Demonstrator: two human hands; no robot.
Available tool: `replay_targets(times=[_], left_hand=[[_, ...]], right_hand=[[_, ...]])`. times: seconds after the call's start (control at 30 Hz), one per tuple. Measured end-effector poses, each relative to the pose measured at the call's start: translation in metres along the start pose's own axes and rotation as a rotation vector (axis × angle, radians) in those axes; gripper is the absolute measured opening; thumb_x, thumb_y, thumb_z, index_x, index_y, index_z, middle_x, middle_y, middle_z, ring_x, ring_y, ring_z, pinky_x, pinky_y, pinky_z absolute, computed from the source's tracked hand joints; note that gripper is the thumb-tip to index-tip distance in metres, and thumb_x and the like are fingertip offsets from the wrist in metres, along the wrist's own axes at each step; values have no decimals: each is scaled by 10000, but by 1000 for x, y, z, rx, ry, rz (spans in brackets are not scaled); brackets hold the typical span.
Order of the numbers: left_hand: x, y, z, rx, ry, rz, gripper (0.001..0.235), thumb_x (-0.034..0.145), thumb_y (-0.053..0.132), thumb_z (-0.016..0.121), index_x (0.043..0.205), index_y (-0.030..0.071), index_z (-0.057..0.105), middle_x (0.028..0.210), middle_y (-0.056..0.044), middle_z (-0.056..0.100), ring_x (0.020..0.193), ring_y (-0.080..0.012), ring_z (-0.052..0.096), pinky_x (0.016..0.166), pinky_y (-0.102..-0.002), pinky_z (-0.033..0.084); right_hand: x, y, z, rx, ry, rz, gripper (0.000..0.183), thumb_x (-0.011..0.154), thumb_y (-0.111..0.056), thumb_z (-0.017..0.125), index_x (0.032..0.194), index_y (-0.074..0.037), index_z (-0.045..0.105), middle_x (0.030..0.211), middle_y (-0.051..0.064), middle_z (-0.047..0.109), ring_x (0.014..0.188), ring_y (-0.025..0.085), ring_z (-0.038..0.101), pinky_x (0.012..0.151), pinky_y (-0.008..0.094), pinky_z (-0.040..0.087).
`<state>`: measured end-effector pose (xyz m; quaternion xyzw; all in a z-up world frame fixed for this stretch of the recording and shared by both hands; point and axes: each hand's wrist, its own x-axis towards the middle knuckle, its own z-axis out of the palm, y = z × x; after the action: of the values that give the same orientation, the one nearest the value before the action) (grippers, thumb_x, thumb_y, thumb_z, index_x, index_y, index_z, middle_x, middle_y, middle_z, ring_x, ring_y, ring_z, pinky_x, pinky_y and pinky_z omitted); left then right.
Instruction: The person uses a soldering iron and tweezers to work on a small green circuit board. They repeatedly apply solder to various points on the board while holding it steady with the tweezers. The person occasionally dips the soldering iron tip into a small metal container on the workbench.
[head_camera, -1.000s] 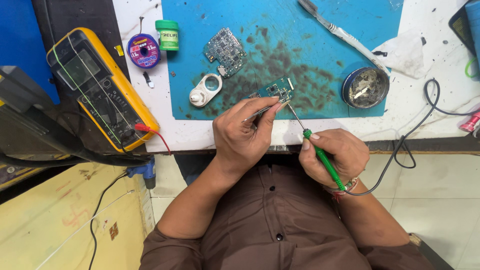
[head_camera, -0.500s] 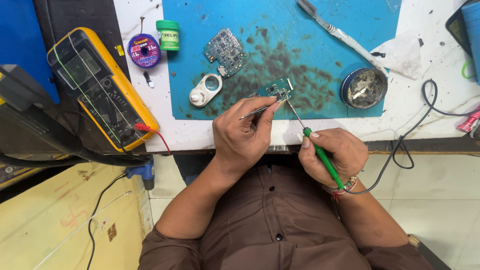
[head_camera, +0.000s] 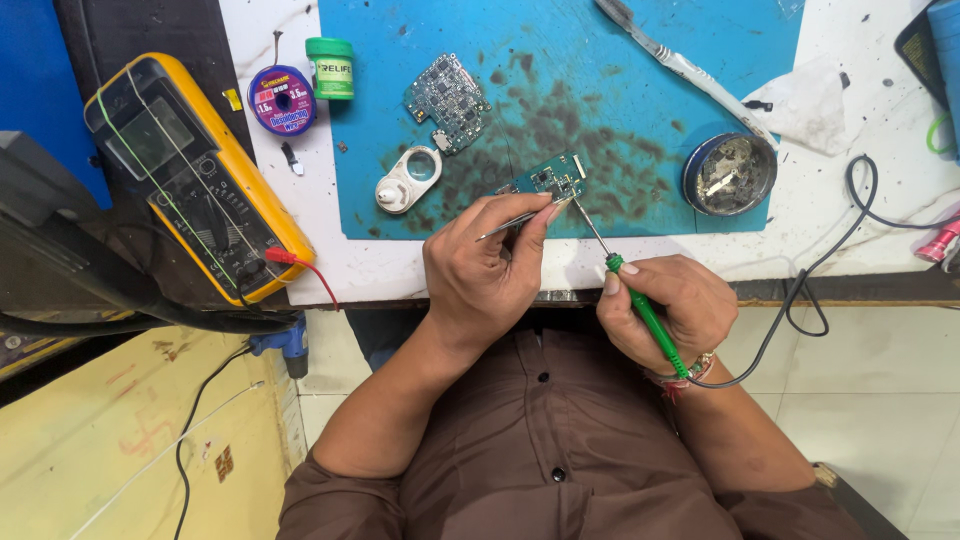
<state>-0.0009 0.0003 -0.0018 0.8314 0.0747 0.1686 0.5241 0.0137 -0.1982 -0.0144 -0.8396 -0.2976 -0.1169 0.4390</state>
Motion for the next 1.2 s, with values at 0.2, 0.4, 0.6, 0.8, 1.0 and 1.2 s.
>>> replay_targets(times=[0.2, 0.4, 0.6, 0.8, 1.0, 1.2], left_hand=[[0, 0, -1, 5, -6, -1, 108, 958, 70, 782, 1041, 62, 713, 968, -91, 758, 766, -176, 763, 634, -275, 574], [0, 0, -1, 0, -7, 4, 109, 961, 68, 780, 1045, 62, 712, 975, -88, 755, 770, -176, 758, 642, -278, 574], [0, 0, -1, 1, -9, 7, 108, 959, 69, 781, 1040, 61, 709, 973, -89, 755, 763, -176, 759, 637, -278, 570], [-1, -1, 0, 8, -9, 8, 102, 961, 71, 782, 1034, 63, 711, 965, -85, 759, 754, -161, 759, 618, -266, 565], [-1, -2, 0, 6, -2, 21, 105, 966, 71, 780, 1041, 62, 707, 970, -84, 758, 755, -155, 757, 619, -262, 566], [0, -1, 0, 10, 1, 13, 111, 961, 68, 783, 1041, 62, 707, 968, -88, 756, 736, -154, 749, 608, -265, 556]], right_hand=[[-1, 1, 2, 12, 14, -7, 221, 857, 55, 745, 1020, -30, 621, 808, 114, 696, 720, 246, 717, 665, 331, 556], [-1, 1, 0, 15, -8, 4, 229, 862, 52, 748, 1035, -32, 624, 827, 112, 702, 732, 248, 720, 676, 328, 558], [-2, 1, 1, 16, 0, 12, 225, 860, 52, 747, 1028, -37, 626, 826, 114, 701, 724, 244, 714, 671, 326, 552], [-1, 1, 0, 13, -4, 0, 225, 862, 48, 745, 1032, -35, 624, 826, 118, 705, 724, 244, 715, 666, 325, 551], [0, 1, 1, 9, 4, -16, 230, 860, 51, 743, 1039, -35, 626, 812, 108, 698, 713, 237, 710, 660, 327, 551], [-1, 2, 0, 7, -3, -25, 237, 856, 52, 743, 1043, -39, 629, 819, 109, 698, 726, 245, 715, 669, 330, 554]])
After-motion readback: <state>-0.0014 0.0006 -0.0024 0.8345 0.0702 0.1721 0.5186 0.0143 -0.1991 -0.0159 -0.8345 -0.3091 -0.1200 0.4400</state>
